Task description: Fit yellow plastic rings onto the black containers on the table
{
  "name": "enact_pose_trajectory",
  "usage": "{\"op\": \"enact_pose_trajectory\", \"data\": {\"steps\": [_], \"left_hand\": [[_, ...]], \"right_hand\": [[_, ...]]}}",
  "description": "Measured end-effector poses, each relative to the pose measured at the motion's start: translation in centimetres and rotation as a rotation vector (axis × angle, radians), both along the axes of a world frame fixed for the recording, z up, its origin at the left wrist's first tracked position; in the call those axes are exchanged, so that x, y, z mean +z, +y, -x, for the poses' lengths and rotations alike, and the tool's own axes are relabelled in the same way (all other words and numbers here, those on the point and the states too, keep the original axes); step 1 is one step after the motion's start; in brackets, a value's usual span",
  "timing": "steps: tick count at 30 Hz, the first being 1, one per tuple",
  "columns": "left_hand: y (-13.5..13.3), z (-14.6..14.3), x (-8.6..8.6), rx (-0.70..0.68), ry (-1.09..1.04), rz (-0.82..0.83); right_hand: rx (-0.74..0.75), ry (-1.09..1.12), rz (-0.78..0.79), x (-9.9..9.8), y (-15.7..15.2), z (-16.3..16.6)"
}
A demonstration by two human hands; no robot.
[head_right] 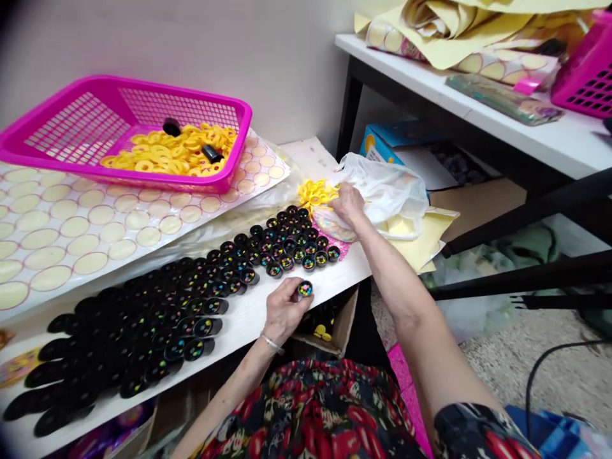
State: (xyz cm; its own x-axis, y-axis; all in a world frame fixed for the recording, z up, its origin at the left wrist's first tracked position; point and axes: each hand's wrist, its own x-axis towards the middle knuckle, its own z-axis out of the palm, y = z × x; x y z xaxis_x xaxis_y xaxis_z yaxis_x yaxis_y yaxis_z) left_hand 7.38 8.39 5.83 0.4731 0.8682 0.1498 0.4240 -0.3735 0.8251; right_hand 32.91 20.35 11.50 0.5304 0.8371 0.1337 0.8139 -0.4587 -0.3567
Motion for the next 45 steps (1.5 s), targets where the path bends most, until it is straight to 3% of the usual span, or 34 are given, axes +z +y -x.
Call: {"op": "enact_pose_trajectory", "data": {"steps": [4, 7, 11, 15, 19, 23, 28, 31, 33, 37, 40, 45], "left_hand": [[0.0, 0.0, 0.1, 0.008, -0.005, 0.006], [0.0, 0.0, 0.2, 0.019, -0.017, 0.009], [0.0, 0.0, 0.1, 0.033, -0.038, 0.02], [0.0, 0.0, 0.0, 0.04, -0.037, 0.011], [-0.1, 0.0, 0.0, 0.038, -0.049, 0.002], [-0.1, -0.1, -0.1, 0.046, -0.068, 0.0], [-0.1, 0.8, -0.1, 0.151, -0.088, 0.003], [-0.2, 2.1, 0.0, 0.204, -0.08, 0.002], [-0.2, 3.1, 0.1, 0.229, -0.086, 0.029], [-0.1, 4.3, 0.0, 0.261, -0.16, 0.122], [0.2, 4.5, -0.3, 0.263, -0.203, 0.163], [0.6, 4.4, -0.7, 0.27, -0.214, 0.16]], "right_hand": [[0.064, 0.005, -0.191, 0.7, -2.3, -0.1], [0.217, -0.007, -0.301, 1.1, -7.2, 1.8], [0.494, -0.032, -0.211, -0.8, -14.9, 6.1], [0.427, -0.202, -0.037, -3.6, -18.6, 9.1], [0.371, -0.213, 0.107, -3.6, -18.6, 9.9], [0.433, -0.093, 0.143, -2.5, -18.8, 9.8], [0.357, -0.087, 0.158, -2.7, -19.0, 10.2], [0.372, -0.018, 0.092, -2.7, -19.0, 11.0], [0.42, 0.107, -0.036, -2.3, -18.8, 12.1], [0.612, 0.325, -0.263, -1.0, -17.3, 15.2], [0.729, 0.319, -0.28, -0.4, -15.6, 17.1], [0.728, 0.291, -0.203, -0.6, -14.1, 18.1]]}}
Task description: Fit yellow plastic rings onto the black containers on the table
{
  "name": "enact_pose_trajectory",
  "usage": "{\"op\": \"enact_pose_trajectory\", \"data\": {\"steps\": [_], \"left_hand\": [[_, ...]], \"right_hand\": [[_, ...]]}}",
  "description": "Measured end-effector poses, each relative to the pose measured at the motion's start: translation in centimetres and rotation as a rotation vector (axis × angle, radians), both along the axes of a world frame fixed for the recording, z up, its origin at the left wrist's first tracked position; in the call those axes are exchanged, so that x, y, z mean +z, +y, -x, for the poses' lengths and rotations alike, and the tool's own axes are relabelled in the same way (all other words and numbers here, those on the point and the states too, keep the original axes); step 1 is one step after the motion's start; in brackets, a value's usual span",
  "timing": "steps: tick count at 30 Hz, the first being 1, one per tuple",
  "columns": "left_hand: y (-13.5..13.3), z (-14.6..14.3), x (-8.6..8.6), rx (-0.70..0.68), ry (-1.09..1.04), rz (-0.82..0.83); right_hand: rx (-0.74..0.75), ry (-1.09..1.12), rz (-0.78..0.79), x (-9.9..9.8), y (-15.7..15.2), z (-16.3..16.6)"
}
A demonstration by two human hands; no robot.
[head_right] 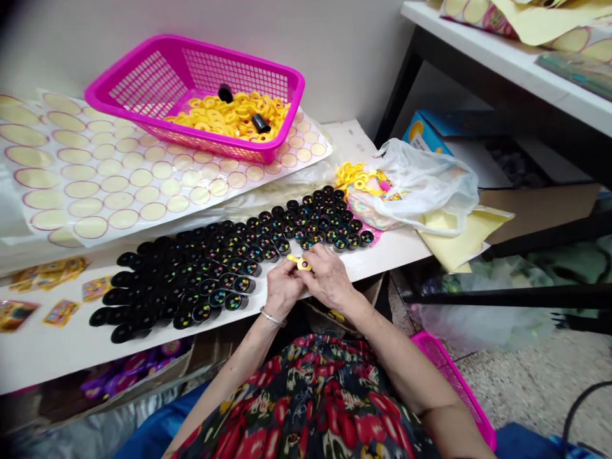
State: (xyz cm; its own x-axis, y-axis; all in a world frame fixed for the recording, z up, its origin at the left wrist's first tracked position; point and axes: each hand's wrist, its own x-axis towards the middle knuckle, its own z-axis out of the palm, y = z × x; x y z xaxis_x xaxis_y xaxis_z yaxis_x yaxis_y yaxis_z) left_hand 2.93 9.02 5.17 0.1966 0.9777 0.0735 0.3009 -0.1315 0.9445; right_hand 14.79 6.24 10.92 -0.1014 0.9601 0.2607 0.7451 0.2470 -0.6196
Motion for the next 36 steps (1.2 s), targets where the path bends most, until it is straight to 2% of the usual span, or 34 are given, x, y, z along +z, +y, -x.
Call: {"op": "enact_pose_trajectory", "data": {"steps": [7, 9, 13, 16, 22, 25, 28, 31, 33, 36], "left_hand": [[0.1, 0.0, 0.4, 0.055, 0.016, 0.037], [-0.1, 0.2, 0.7, 0.077, -0.084, 0.123], [-0.4, 0.3, 1.5, 0.199, -0.419, 0.401], [-0.2, -0.4, 1.9, 0.262, -0.539, 0.463], [0.4, -1.0, 1.6, 0.33, -0.464, 0.402], [0.4, -0.9, 1.6, 0.342, -0.447, 0.41], [0.5, -1.0, 2.0, 0.354, -0.417, 0.434], [0.6, -1.3, 2.3, 0.368, -0.371, 0.453], [0.6, -1.4, 2.2, 0.368, -0.346, 0.444], [0.5, -1.4, 1.6, 0.347, -0.342, 0.458]], "right_hand": [[-0.022, 0.051, 0.048, -0.5, 0.0, -0.1], [-0.024, 0.082, 0.059, -0.7, 0.1, -0.1], [-0.042, 0.213, 0.042, -1.4, 0.6, 0.3], [-0.102, 0.386, 0.028, -2.3, 0.9, 1.1], [-0.29, 0.712, 0.084, -3.3, 0.1, 2.8], [-0.401, 0.746, 0.222, -3.0, 0.0, 3.0], [-0.411, 0.719, 0.353, -2.6, 0.6, 2.9], [-0.417, 0.736, 0.381, -2.3, 1.3, 2.9], [-0.437, 0.805, 0.428, -2.1, 1.5, 3.0], [-0.469, 0.951, 0.578, -1.7, 1.5, 3.4]]}}
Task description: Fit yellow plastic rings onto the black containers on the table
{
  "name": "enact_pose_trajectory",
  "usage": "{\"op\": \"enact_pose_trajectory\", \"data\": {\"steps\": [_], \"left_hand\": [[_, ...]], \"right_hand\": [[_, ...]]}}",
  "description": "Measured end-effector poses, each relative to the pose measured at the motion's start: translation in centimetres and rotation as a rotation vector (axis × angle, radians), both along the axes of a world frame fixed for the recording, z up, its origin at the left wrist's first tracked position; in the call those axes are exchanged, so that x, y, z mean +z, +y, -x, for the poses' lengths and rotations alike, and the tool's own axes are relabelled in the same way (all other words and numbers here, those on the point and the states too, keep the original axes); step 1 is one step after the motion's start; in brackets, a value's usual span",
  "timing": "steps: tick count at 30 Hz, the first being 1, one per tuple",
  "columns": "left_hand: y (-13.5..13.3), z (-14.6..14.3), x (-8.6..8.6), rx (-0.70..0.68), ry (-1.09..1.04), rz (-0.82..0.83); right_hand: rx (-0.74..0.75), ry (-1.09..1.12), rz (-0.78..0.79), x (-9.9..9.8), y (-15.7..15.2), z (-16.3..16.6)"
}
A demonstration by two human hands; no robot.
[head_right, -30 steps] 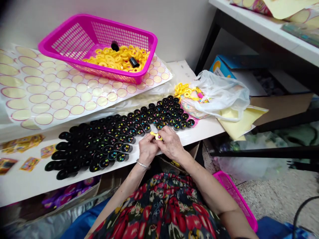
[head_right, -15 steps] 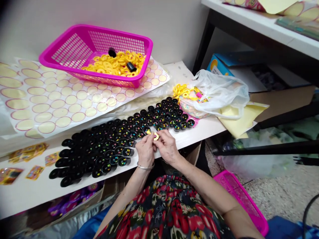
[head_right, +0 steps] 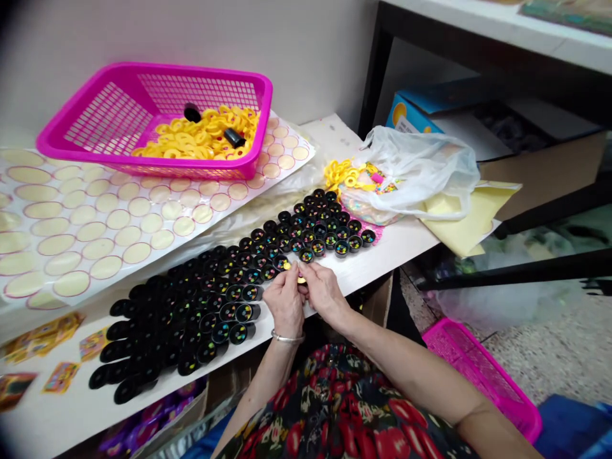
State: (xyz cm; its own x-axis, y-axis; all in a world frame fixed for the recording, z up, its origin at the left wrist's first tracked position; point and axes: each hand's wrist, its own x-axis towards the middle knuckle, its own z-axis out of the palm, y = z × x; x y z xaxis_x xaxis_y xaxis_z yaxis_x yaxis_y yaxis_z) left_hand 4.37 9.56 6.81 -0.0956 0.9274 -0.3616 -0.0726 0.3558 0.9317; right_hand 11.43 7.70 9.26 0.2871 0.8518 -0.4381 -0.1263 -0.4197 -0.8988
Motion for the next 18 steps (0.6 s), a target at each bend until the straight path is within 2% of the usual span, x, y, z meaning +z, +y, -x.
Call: {"op": "enact_pose_trajectory", "data": {"steps": [3, 7, 12, 15, 18], "left_hand": [[0.1, 0.1, -0.9, -0.015, 0.037, -0.019], [0.4, 0.3, -1.7, 0.003, 0.176, -0.168], [0.1, 0.4, -1.1, -0.033, 0.207, -0.202], [-0.3, 1.1, -0.2, -0.148, 0.175, -0.268], [-0.8, 2.1, 0.7, -0.39, 0.142, -0.35]], "right_hand": [[-0.015, 0.113, 0.075, 0.3, 0.1, 0.2], [-0.05, 0.11, 0.035, -0.2, 0.2, 0.4], [-0.047, 0.088, -0.012, -1.2, -0.1, 0.6], [-0.044, 0.186, -0.025, -1.1, -0.3, 0.5], [-0.056, 0.291, -0.011, -0.5, -1.3, 0.1]]}}
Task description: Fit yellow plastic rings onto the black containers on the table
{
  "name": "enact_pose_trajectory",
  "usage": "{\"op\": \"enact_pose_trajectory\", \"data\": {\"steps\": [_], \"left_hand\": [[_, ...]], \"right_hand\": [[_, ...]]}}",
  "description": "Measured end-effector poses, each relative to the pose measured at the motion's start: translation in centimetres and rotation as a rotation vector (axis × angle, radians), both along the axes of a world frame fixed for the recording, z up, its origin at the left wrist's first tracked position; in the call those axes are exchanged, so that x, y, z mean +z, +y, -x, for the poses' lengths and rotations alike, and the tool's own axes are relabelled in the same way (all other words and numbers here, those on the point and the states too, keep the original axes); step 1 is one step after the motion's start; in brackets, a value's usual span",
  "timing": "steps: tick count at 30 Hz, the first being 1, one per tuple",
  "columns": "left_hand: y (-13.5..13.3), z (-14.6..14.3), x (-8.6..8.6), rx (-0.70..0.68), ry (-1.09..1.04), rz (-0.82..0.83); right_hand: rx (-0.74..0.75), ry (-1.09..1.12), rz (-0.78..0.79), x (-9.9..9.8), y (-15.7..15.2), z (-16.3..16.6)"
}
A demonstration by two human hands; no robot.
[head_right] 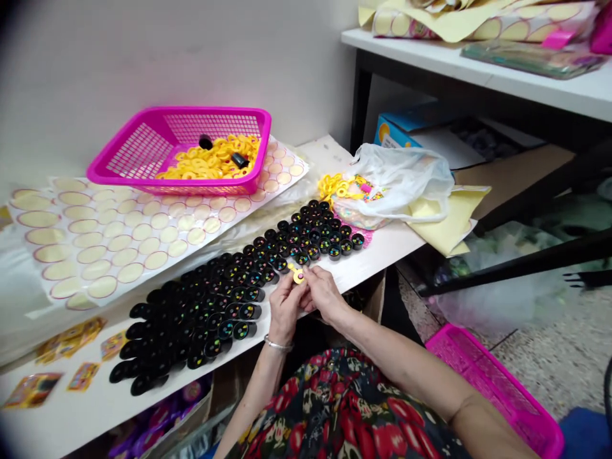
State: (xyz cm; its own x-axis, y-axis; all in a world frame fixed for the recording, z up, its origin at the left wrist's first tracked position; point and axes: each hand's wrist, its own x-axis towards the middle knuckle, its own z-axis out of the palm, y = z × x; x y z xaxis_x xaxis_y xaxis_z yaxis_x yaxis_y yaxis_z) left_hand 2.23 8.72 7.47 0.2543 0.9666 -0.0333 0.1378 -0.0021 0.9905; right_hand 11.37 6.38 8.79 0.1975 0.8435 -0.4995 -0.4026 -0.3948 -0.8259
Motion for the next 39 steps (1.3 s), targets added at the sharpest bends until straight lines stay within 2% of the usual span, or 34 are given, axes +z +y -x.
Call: {"op": "enact_pose_trajectory", "data": {"steps": [2, 7, 9, 11, 14, 16, 19, 24, 27, 32, 35, 37, 39], "left_hand": [[-0.5, 0.5, 0.2, -0.121, 0.004, -0.026], [-1.8, 0.3, 0.2, -0.137, 0.015, -0.086], [-2.2, 0.1, 0.7, -0.176, 0.049, -0.136], [-2.4, -0.1, 1.4, -0.222, 0.089, -0.2], [-2.5, -0.2, 2.3, -0.262, 0.123, -0.247], [-2.6, -0.2, 2.6, -0.293, 0.159, -0.251], [-2.9, -0.3, 2.5, -0.365, 0.248, -0.282], [-3.4, -0.6, 2.1, -0.476, 0.346, -0.442], [-3.5, -0.7, 1.7, -0.499, 0.409, -0.493], [-3.8, -0.6, 1.4, -0.555, 0.429, -0.525], [-3.4, -0.4, 1.8, -0.639, 0.387, -0.495], [-2.7, -0.2, 2.1, -0.695, 0.336, -0.483], [-1.6, -0.1, 1.9, -0.641, 0.28, -0.502]], "right_hand": [[0.006, 0.044, -0.025, 0.4, -1.1, -0.5], [0.09, -0.023, -0.026, 0.8, -3.3, -2.5], [0.078, -0.059, -0.014, 0.7, -3.4, -3.5], [0.103, 0.019, -0.037, 0.8, -3.4, -4.4], [0.257, 0.25, -0.099, 1.0, -3.4, -5.5], [0.361, 0.324, -0.125, 1.1, -3.5, -6.0], [0.478, 0.285, -0.127, 0.9, -3.8, -6.6], [0.57, 0.261, -0.07, 0.3, -3.9, -7.0], [0.546, 0.262, -0.051, 0.0, -4.1, -6.6], [0.369, 0.256, -0.088, -0.8, -5.3, -5.6], [0.288, 0.256, -0.142, -1.2, -6.3, -5.9], [0.308, 0.152, -0.15, -1.5, -6.8, -6.7], [0.36, -0.043, -0.125, -1.8, -7.1, -7.8]]}}
